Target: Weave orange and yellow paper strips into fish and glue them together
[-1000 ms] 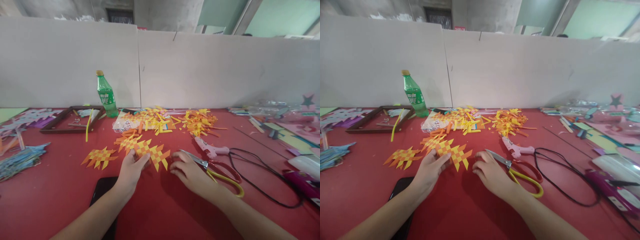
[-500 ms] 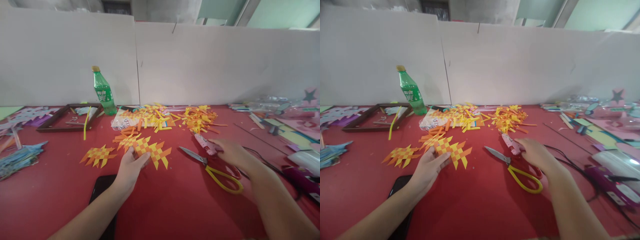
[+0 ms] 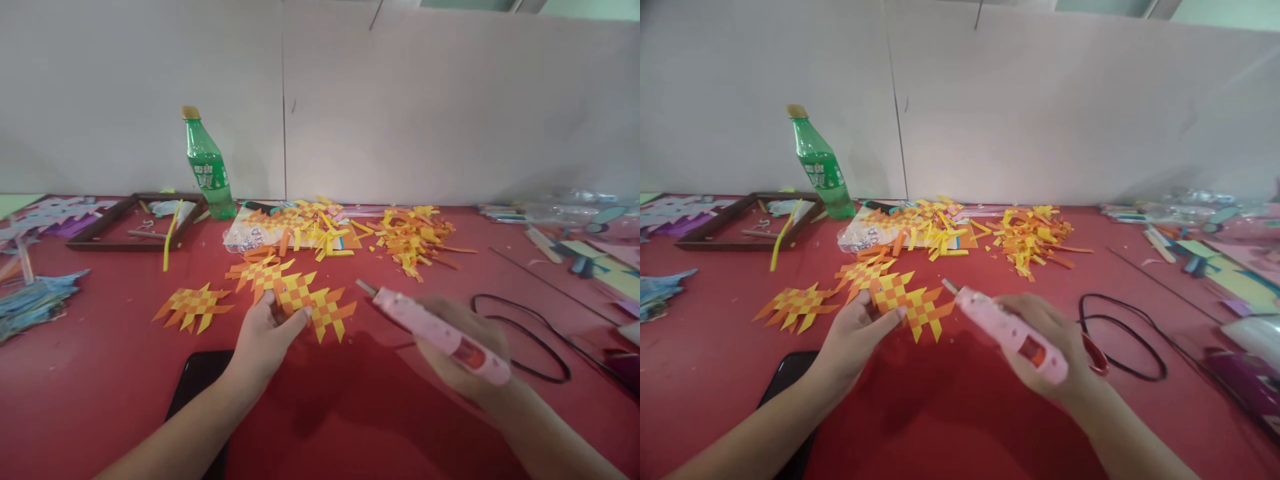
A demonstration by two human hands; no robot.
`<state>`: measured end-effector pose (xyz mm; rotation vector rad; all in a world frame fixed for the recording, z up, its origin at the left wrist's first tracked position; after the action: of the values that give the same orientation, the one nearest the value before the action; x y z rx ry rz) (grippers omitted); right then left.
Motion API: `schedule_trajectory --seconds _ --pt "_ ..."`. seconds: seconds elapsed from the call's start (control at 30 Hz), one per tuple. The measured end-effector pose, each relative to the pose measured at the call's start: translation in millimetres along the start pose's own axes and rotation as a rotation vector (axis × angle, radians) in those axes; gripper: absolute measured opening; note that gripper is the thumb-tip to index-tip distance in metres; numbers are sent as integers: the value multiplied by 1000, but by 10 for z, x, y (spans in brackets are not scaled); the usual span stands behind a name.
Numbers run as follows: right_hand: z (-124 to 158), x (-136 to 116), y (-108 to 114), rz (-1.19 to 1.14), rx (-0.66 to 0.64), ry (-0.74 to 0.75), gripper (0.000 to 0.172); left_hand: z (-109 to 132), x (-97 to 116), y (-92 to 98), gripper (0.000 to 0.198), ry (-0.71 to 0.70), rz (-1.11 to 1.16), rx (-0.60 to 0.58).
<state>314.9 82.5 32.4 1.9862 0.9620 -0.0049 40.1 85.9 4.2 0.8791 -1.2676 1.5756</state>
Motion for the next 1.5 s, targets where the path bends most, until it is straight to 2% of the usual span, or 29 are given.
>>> schedule_trajectory --seconds 0.07,0.17,0.3,0.43,0.63,0.87,1.17,1.5 --pt "-22 -166 -98 -16 -93 123 28 7 2 -3 43 -2 -3 1" --pt "-91 -279 -108 -54 -112 183 31 7 5 10 43 13 -61 4" --pt "-152 -325 -78 -54 -130 188 30 1 17 19 40 -1 -123 12" --pt "-147 -356 -163 -30 -163 171 23 11 10 -10 36 -17 -175 -6" --pt "-109 -367 -260 23 -125 150 19 8 16 -33 37 -12 -185 -22" --pt "-122 -379 -265 8 -124 156 17 29 28 -63 36 -7 -144 -30" --pt "-136 -395 -245 24 -102 177 16 41 25 -52 26 -42 -250 -10" --pt "-163 -423 -221 -34 -107 155 14 47 22 -49 35 -14 -169 18"
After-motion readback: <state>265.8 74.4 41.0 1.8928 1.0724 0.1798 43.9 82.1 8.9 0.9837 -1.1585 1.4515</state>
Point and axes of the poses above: each hand's wrist, its own z-axis away from the middle knuckle, its own y-axis out of the back of the hand, x = y × z, the point moved 3 cm from there along -z, towards the middle knuckle, and after that the axes turned 2 degrees about -x, right-handed, at the moved point
